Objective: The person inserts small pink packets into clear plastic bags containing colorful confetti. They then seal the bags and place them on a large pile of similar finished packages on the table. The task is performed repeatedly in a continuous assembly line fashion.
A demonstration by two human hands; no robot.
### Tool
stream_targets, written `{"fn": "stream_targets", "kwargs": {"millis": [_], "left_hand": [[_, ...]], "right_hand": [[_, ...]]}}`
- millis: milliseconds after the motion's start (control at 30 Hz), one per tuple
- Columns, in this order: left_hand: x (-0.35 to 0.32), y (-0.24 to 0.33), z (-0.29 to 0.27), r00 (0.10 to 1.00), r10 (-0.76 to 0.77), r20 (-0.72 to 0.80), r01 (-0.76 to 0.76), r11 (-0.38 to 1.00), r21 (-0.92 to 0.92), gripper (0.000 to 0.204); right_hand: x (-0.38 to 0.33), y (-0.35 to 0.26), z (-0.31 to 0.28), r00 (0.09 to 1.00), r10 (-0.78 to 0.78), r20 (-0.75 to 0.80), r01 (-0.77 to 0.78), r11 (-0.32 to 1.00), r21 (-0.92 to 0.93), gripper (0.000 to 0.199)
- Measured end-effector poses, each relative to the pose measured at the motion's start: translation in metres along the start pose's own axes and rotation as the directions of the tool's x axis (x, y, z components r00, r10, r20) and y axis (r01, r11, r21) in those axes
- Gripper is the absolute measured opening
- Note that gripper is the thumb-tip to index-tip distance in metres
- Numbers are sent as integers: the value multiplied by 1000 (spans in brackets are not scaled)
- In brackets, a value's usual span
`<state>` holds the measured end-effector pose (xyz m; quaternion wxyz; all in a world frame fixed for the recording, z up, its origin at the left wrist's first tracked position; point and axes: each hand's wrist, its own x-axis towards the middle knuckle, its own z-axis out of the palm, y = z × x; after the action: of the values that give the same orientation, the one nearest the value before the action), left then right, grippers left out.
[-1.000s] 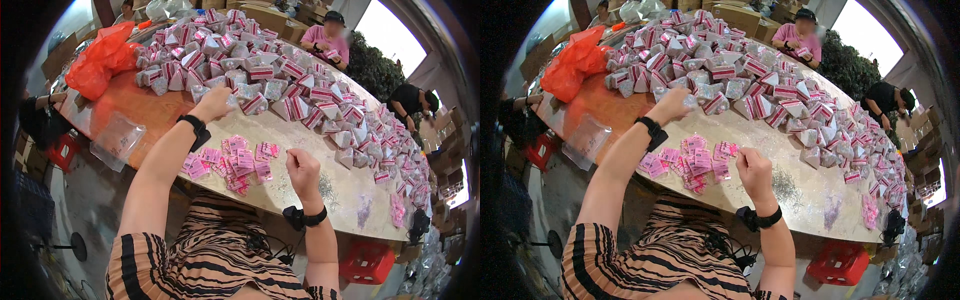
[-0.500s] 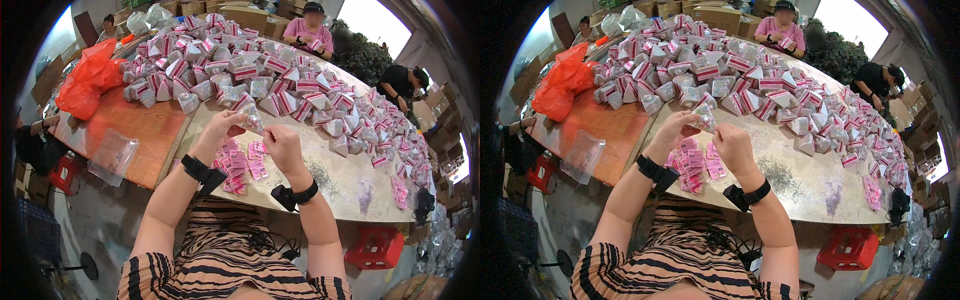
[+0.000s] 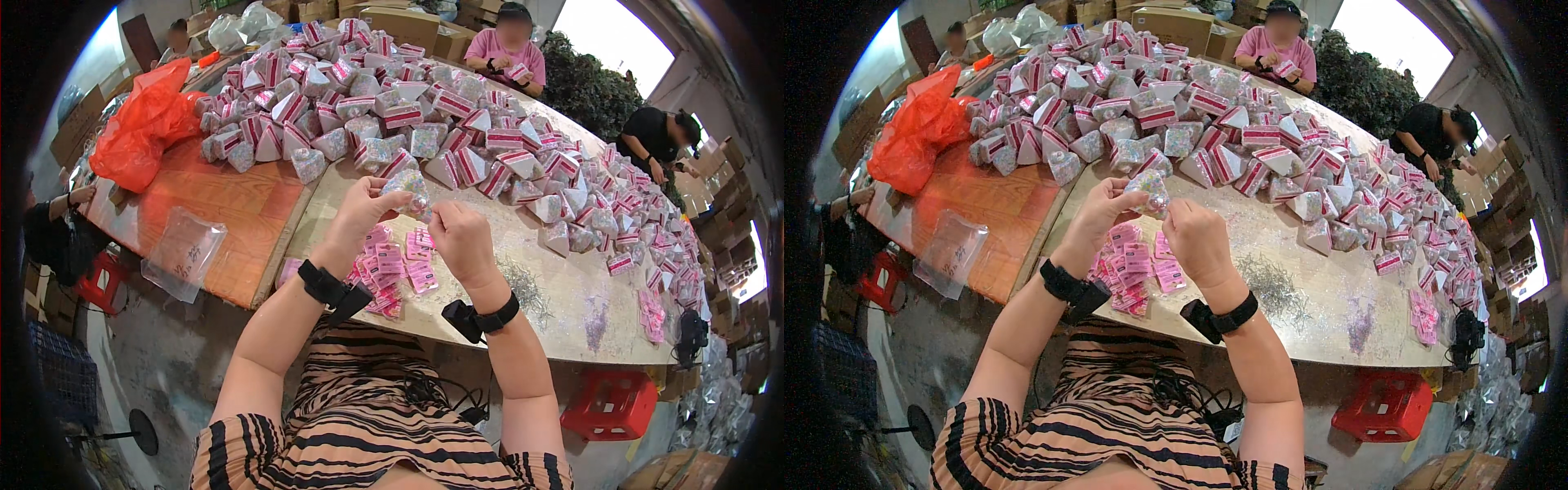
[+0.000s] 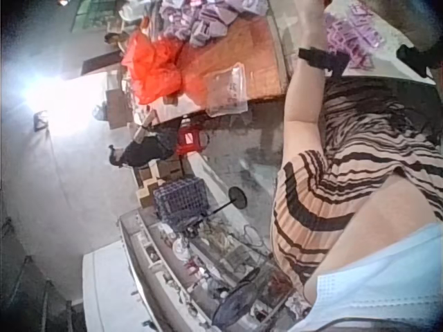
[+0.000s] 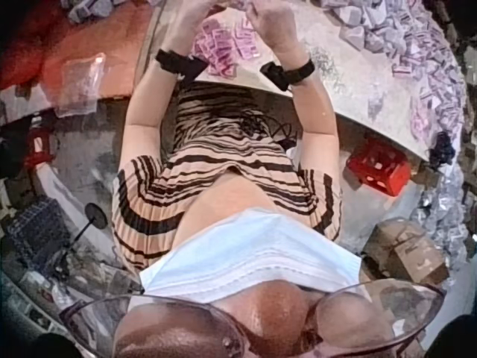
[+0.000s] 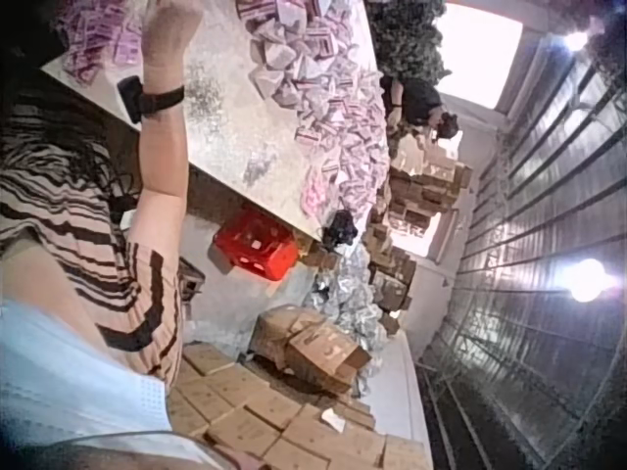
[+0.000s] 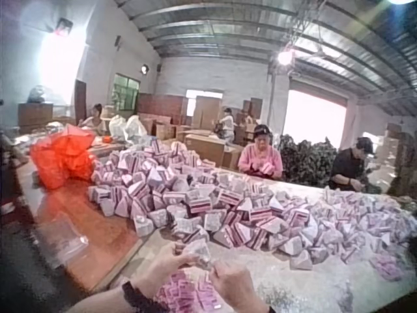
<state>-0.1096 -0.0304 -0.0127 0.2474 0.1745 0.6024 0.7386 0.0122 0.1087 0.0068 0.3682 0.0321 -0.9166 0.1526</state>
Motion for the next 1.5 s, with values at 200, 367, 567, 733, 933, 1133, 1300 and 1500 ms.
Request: {"fn": "stream_targets", "kwargs": {"millis": [200, 367, 567, 733, 933, 1133, 1300, 1500], "left_hand": [[4, -14, 2, 983, 147, -112, -130, 981, 147, 60], [-8, -3, 17, 928, 329, -173, -239, 885, 400, 63], [-12, -7, 18, 904, 389, -176, -279, 851, 445, 62], [-11, -9, 19, 970, 228, -83, -201, 946, 256, 56], [-15, -18, 18, 977, 206, 62, -215, 948, 235, 45], [-27, -22, 22, 989, 121, 82, -130, 984, 124, 35], [-30, -28, 12, 979, 93, 182, -119, 984, 136, 35], [-38, -18, 7, 957, 71, 281, -117, 981, 152, 40]], "right_hand": [[-1, -4, -1, 999, 2, 41, 1, 997, -76, 4], [-3, -2, -2, 998, 51, 25, -49, 995, -84, 4], [-3, 5, -5, 988, 148, 48, -154, 971, 185, 6], [-7, 10, -35, 813, 419, 404, -580, 522, 625, 16], [-24, 31, -17, 778, 422, 465, -621, 408, 669, 15], [-37, 11, -21, 939, 337, 75, -329, 810, 485, 50], [-46, 16, -8, 945, 238, 226, -323, 793, 517, 73], [-50, 13, -16, 767, 270, 581, -641, 333, 691, 91]]}}
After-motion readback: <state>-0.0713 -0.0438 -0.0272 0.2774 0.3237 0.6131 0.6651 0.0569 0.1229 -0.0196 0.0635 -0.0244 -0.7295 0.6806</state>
